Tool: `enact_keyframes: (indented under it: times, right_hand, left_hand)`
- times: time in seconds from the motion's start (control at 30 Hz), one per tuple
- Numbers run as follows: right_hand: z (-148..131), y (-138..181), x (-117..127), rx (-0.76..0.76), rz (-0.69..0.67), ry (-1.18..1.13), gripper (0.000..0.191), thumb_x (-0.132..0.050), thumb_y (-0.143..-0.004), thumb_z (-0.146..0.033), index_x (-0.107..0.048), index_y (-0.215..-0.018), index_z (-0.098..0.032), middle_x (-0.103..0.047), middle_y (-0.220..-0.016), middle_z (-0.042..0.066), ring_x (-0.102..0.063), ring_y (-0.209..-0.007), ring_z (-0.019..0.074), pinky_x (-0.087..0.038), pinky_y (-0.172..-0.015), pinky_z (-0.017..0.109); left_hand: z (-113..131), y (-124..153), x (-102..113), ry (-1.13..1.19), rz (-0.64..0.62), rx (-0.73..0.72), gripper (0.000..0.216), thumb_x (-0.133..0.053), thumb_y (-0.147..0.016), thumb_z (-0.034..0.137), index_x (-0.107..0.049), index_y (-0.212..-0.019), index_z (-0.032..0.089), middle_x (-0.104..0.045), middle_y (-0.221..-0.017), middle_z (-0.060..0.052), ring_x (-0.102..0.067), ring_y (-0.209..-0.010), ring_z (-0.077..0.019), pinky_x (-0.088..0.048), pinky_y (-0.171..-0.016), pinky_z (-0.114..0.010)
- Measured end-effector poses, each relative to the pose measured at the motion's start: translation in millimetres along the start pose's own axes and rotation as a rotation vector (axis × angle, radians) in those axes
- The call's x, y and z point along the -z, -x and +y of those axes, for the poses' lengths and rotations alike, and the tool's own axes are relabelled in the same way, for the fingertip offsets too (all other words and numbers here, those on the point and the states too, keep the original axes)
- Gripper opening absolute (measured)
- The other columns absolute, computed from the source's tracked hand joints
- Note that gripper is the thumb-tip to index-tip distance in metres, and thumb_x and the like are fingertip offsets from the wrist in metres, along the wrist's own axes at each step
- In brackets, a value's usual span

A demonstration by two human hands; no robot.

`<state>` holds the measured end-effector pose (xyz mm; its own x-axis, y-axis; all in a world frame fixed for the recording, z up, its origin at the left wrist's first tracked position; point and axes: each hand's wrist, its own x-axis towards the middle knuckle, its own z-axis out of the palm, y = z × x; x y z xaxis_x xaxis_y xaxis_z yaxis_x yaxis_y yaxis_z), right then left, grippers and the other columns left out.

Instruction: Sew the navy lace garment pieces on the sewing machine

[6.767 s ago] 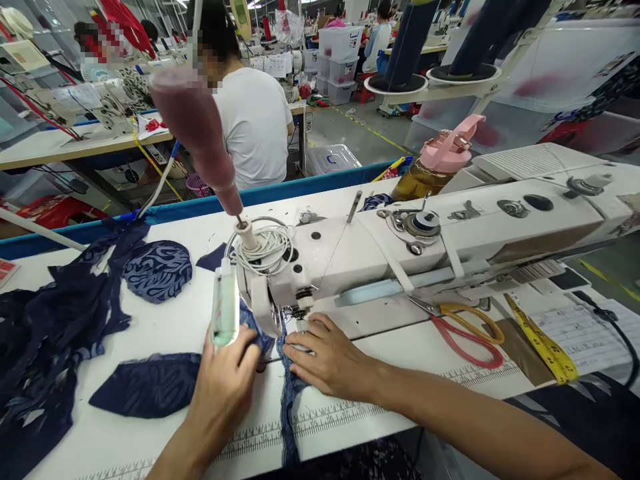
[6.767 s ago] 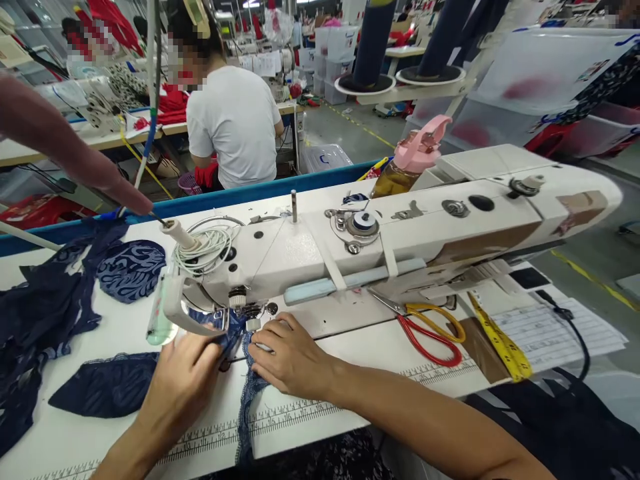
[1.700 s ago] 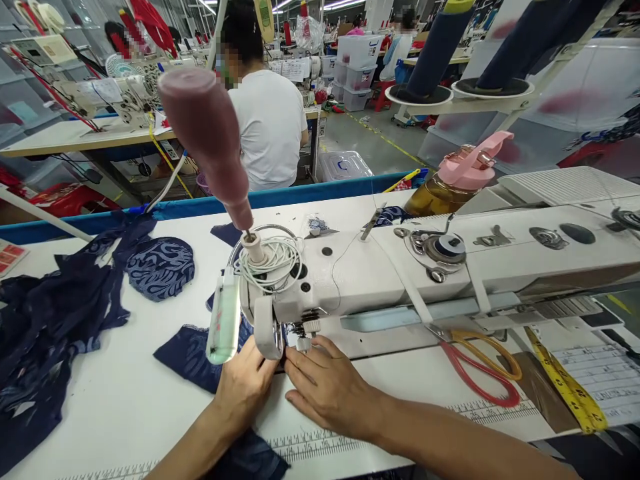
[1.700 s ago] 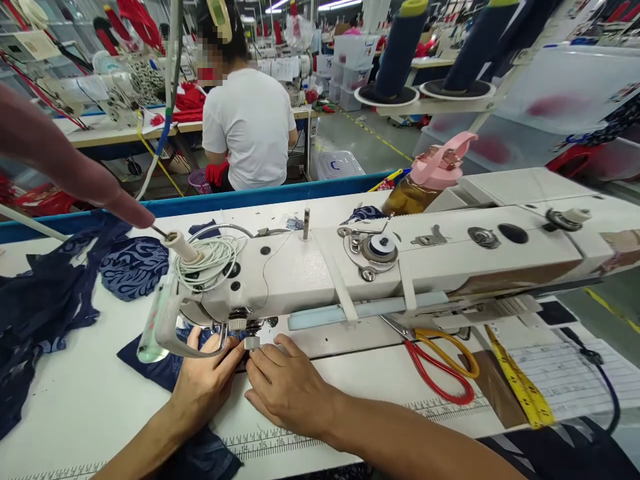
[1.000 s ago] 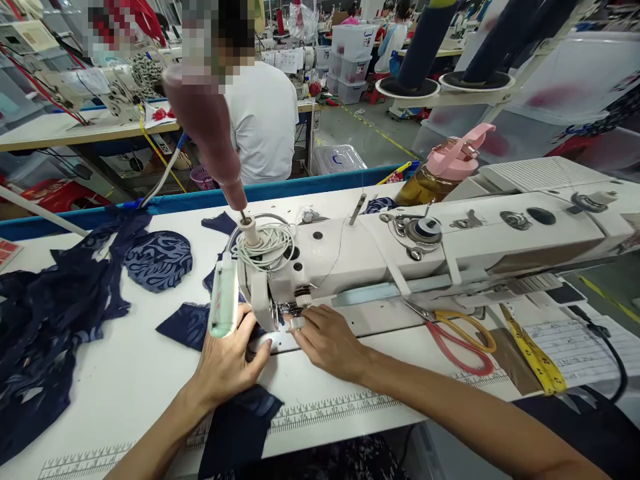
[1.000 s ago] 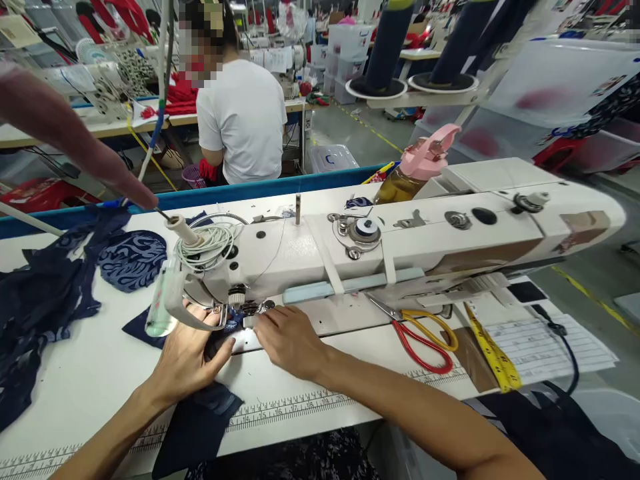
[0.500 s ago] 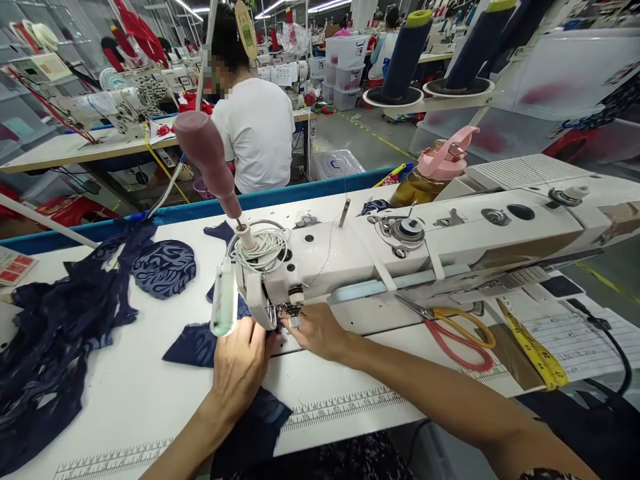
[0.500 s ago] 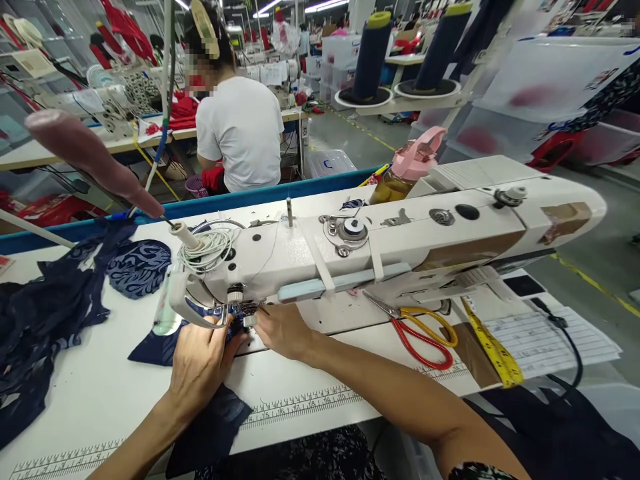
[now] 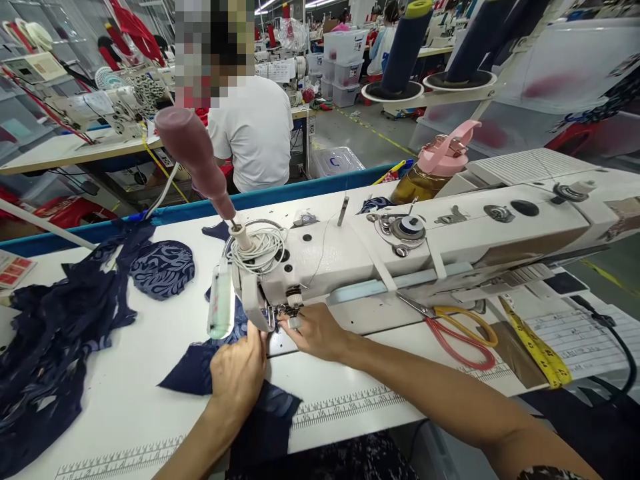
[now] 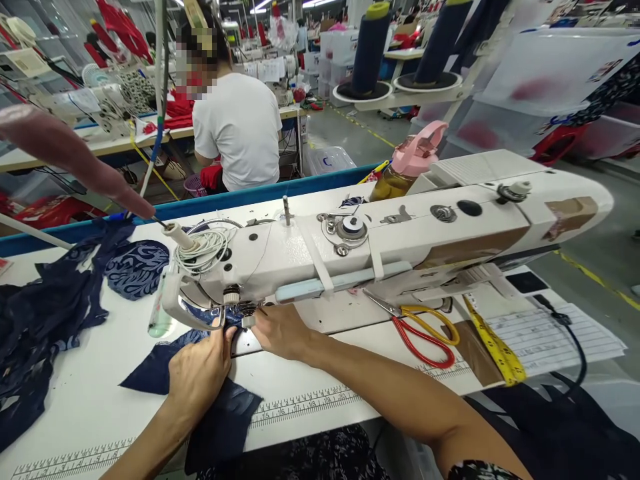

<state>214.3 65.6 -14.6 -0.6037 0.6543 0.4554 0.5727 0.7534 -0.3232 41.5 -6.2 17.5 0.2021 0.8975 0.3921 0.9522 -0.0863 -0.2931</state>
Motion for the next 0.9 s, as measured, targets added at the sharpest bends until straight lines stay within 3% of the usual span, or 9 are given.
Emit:
enact_keyframes:
  times: [0.1,0.2,0.27,0.33,0.4,0.57,0.7,0.9]
  right_hand:
    - [-0.4,-0.4,0.4,0.000,-0.007,-0.001,0.013,-0.050,-0.095,-0.020,-0.061,-0.089,-0.017,-0.067,-0.074,0.002,-0.058,-0.063,0.0147,-0.029,-0.055,0.026]
    - [-0.8,-1.8,2.3,0.009,-0.014,0.000,0.012,-0.050,-0.094,-0.019,-0.061,-0.088,-0.018,-0.066,-0.075,0.001,-0.057,-0.064,0.0147,-0.029,-0.055,0.026]
    - [-1.0,-2.7,4.6,0.017,-0.019,0.005,0.012,-0.050,-0.094,-0.018,-0.061,-0.091,-0.018,-0.066,-0.077,0.002,-0.057,-0.064,0.0143,-0.029,-0.055,0.026]
    - [-0.6,-2.7,8.1,0.026,-0.022,0.011,0.012,-0.049,-0.095,-0.018,-0.061,-0.095,-0.018,-0.066,-0.079,0.002,-0.056,-0.064,0.0140,-0.029,-0.055,0.026]
    - [0.7,-1.0,13.2,0.030,-0.023,0.024,0.012,-0.049,-0.096,-0.017,-0.061,-0.098,-0.017,-0.066,-0.080,0.002,-0.056,-0.065,0.0137,-0.028,-0.054,0.026]
    - [4.9,7.2,27.7,0.094,-0.044,0.056,0.022,-0.046,-0.100,-0.020,-0.063,-0.086,-0.016,-0.062,-0.081,0.004,-0.053,-0.068,0.0148,-0.028,-0.053,0.027]
    - [0.3,10.3,28.9,0.219,-0.057,0.108,0.020,-0.051,-0.100,-0.030,-0.065,-0.100,-0.016,-0.062,-0.084,0.006,-0.052,-0.083,0.0200,-0.036,-0.063,0.030]
    - [-11.2,10.7,23.3,0.221,-0.062,0.111,0.021,-0.049,-0.099,-0.025,-0.064,-0.106,-0.012,-0.063,-0.077,0.006,-0.051,-0.082,0.0217,-0.036,-0.066,0.033]
  left_hand:
    - [-3.7,-4.4,-1.4,0.051,0.057,0.027,0.026,-0.047,-0.098,0.034,-0.061,-0.095,0.013,-0.061,-0.060,-0.005,-0.054,-0.049,-0.0211,-0.030,-0.052,-0.032]
    - [-5.0,-11.0,-3.4,0.186,0.182,-0.029,0.036,-0.056,-0.092,0.046,-0.062,-0.099,0.011,-0.066,-0.085,-0.015,-0.061,-0.074,-0.0266,-0.039,-0.064,-0.035]
    - [-4.7,-15.0,-6.0,0.283,0.207,-0.106,0.025,-0.060,-0.091,0.037,-0.063,-0.098,0.014,-0.066,-0.094,-0.015,-0.060,-0.087,-0.0285,-0.040,-0.073,-0.037]
    - [-4.9,-17.7,-8.9,0.344,0.186,-0.156,0.009,-0.057,-0.092,0.020,-0.064,-0.095,0.017,-0.067,-0.091,-0.010,-0.059,-0.087,-0.0257,-0.040,-0.079,-0.038]
    - [-6.7,-18.8,-11.1,0.395,0.159,-0.163,0.014,-0.053,-0.091,0.011,-0.065,-0.094,0.018,-0.066,-0.085,-0.006,-0.059,-0.084,-0.0234,-0.039,-0.083,-0.039]
    - [-17.0,-17.7,-15.0,0.539,0.158,-0.164,0.015,-0.054,-0.091,0.012,-0.065,-0.100,0.017,-0.066,-0.087,-0.006,-0.058,-0.087,-0.0224,-0.039,-0.088,-0.040]
    - [-22.9,-17.0,-21.4,0.529,0.167,-0.246,0.023,-0.055,-0.088,0.005,-0.067,-0.102,0.019,-0.067,-0.089,-0.007,-0.057,-0.087,-0.0215,-0.039,-0.089,-0.041]
    - [-27.5,-16.3,-24.5,0.498,0.115,-0.327,0.032,-0.054,-0.084,0.002,-0.069,-0.103,0.022,-0.068,-0.089,-0.006,-0.059,-0.089,-0.0217,-0.044,-0.083,-0.038]
